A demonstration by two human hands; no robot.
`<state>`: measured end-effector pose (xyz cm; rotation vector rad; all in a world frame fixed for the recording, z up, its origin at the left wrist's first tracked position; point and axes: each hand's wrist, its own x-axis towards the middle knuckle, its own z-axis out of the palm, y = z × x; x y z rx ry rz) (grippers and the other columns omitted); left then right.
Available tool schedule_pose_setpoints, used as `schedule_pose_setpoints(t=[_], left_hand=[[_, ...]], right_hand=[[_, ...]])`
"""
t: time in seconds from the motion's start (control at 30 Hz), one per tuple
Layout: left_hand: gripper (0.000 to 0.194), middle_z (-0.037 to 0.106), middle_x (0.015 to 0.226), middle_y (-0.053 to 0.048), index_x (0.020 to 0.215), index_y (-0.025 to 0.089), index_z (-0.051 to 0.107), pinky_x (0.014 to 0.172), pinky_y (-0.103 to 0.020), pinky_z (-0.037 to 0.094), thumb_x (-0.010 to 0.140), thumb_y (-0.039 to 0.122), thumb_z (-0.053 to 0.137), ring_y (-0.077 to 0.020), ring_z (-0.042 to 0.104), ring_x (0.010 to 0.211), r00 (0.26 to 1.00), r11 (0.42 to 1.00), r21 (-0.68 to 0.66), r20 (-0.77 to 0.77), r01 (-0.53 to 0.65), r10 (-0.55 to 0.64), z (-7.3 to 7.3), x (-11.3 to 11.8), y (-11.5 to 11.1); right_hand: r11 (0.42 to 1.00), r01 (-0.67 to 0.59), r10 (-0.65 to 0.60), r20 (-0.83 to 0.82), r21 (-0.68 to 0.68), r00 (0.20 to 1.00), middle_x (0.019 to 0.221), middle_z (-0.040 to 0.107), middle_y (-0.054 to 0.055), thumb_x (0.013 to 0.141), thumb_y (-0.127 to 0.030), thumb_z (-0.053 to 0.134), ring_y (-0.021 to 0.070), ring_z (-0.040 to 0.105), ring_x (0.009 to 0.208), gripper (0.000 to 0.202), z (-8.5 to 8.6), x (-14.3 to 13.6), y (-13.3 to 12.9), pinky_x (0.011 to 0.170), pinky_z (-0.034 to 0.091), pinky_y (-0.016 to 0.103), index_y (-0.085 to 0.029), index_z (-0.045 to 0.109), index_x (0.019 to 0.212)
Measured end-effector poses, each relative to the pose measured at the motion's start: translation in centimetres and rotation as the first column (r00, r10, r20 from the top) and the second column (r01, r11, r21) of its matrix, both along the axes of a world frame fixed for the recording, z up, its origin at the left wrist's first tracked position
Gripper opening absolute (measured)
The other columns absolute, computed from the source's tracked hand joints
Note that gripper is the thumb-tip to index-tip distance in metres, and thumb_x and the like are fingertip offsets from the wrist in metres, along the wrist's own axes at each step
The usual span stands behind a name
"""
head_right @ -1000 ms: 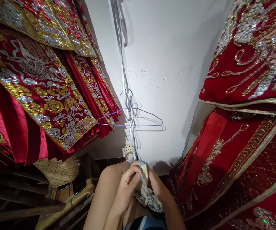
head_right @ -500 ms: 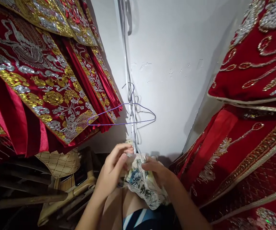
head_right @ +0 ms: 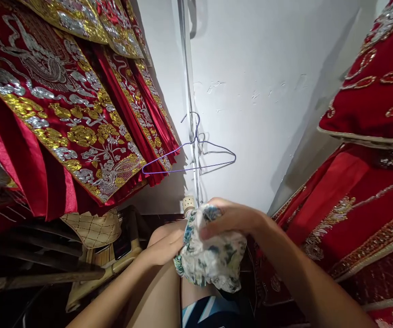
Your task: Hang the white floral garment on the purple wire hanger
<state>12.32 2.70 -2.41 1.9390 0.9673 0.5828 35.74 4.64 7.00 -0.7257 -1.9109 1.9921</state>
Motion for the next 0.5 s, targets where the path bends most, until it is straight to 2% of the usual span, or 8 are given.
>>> schedule_pose_setpoints(t=[0.07, 0.1, 0.17, 0.23, 0.27, 0.37, 0.43, 0.5], left_hand=[[0.06, 0.06, 0.074, -0.003, 0.068, 0.018, 0.056, 0.073, -0.028, 0.045, 0.097, 0.062, 0.029, -0.0187, 0.053, 0.075, 0.991, 0.996, 0.095, -0.13, -0.003, 0.015, -0.9, -2.0, -0.1], [0.057, 0.06, 0.073, -0.002, 0.071, 0.017, 0.057, 0.071, -0.027, 0.043, 0.097, 0.061, 0.032, -0.0175, 0.052, 0.072, 0.984, 0.991, 0.132, -0.178, -0.005, 0.029, -1.1, -3.1, 0.0], [0.045, 0.062, 0.077, -0.001, 0.083, 0.017, 0.062, 0.071, -0.026, 0.042, 0.097, 0.054, 0.04, -0.0174, 0.054, 0.071, 0.966, 0.982, 0.19, -0.25, -0.017, 0.065, -1.1, -5.1, 0.3], [0.033, 0.066, 0.083, -0.002, 0.096, 0.019, 0.063, 0.074, -0.027, 0.041, 0.097, 0.043, 0.041, -0.0197, 0.057, 0.074, 0.943, 0.967, 0.242, -0.295, -0.08, 0.152, -0.5, -6.6, 0.8], [0.029, 0.067, 0.083, -0.003, 0.098, 0.02, 0.063, 0.075, -0.028, 0.041, 0.096, 0.038, 0.041, -0.0212, 0.059, 0.076, 0.927, 0.956, 0.267, -0.312, -0.124, 0.207, -0.1, -7.1, 1.0], [0.02, 0.068, 0.083, -0.004, 0.095, 0.02, 0.064, 0.076, -0.03, 0.042, 0.088, 0.027, 0.047, -0.0239, 0.061, 0.079, 0.889, 0.941, 0.279, -0.356, -0.194, 0.289, 1.1, -7.9, 1.7], [0.016, 0.068, 0.083, -0.003, 0.088, 0.019, 0.064, 0.076, -0.029, 0.042, 0.082, 0.024, 0.051, -0.0234, 0.06, 0.08, 0.89, 0.952, 0.234, -0.366, -0.195, 0.272, 1.4, -8.2, 2.0], [0.012, 0.068, 0.083, -0.002, 0.083, 0.017, 0.063, 0.076, -0.028, 0.043, 0.08, 0.024, 0.053, -0.0222, 0.059, 0.081, 0.903, 0.961, 0.18, -0.339, -0.212, 0.263, 1.0, -8.4, 2.0]], right_hand=[[0.961, 0.148, -0.172, 0.087, 0.232, 0.981, 0.069, 0.067, 0.002, 0.071, -0.03, 0.074, 0.0151, 0.059, 0.062, 0.017, 0.9, 1.0, 1.0, 0.056, 0.045, 0.024, -0.013, 0.07, 0.074], [0.898, 0.243, -0.295, 0.093, 0.367, 0.951, 0.075, 0.069, 0.003, 0.073, -0.025, 0.07, 0.0171, 0.061, 0.068, 0.012, 0.9, 1.4, 1.5, 0.06, 0.046, 0.025, -0.014, 0.072, 0.077], [0.704, 0.414, -0.51, 0.005, 0.577, 0.86, 0.091, 0.073, 0.005, 0.071, -0.016, 0.06, 0.0221, 0.064, 0.085, 0.023, 0.3, 1.6, 2.9, 0.071, 0.048, 0.028, -0.018, 0.076, 0.088], [0.544, 0.543, -0.614, -0.138, 0.64, 0.777, 0.11, 0.072, 0.006, 0.068, -0.012, 0.054, 0.0256, 0.063, 0.101, 0.045, -1.0, 1.1, 4.7, 0.084, 0.048, 0.032, -0.022, 0.076, 0.105], [0.507, 0.59, -0.628, -0.2, 0.629, 0.752, 0.118, 0.07, 0.005, 0.067, -0.012, 0.053, 0.0263, 0.061, 0.106, 0.053, -1.8, 0.6, 5.6, 0.089, 0.047, 0.033, -0.023, 0.073, 0.115], [0.481, 0.707, -0.655, -0.323, 0.519, 0.683, 0.129, 0.065, 0.006, 0.068, -0.017, 0.051, 0.0261, 0.058, 0.115, 0.064, -3.9, -2.0, 8.8, 0.098, 0.042, 0.036, -0.023, 0.064, 0.13], [0.504, 0.75, -0.672, -0.351, 0.428, 0.652, 0.12, 0.068, 0.008, 0.07, -0.023, 0.049, 0.0257, 0.059, 0.11, 0.053, -5.3, -3.8, 10.6, 0.097, 0.042, 0.037, -0.019, 0.067, 0.12], [0.532, 0.753, -0.665, -0.361, 0.386, 0.654, 0.097, 0.07, 0.007, 0.071, -0.027, 0.047, 0.0239, 0.061, 0.093, 0.035, -6.6, -4.9, 11.9, 0.087, 0.044, 0.035, -0.017, 0.069, 0.097]])
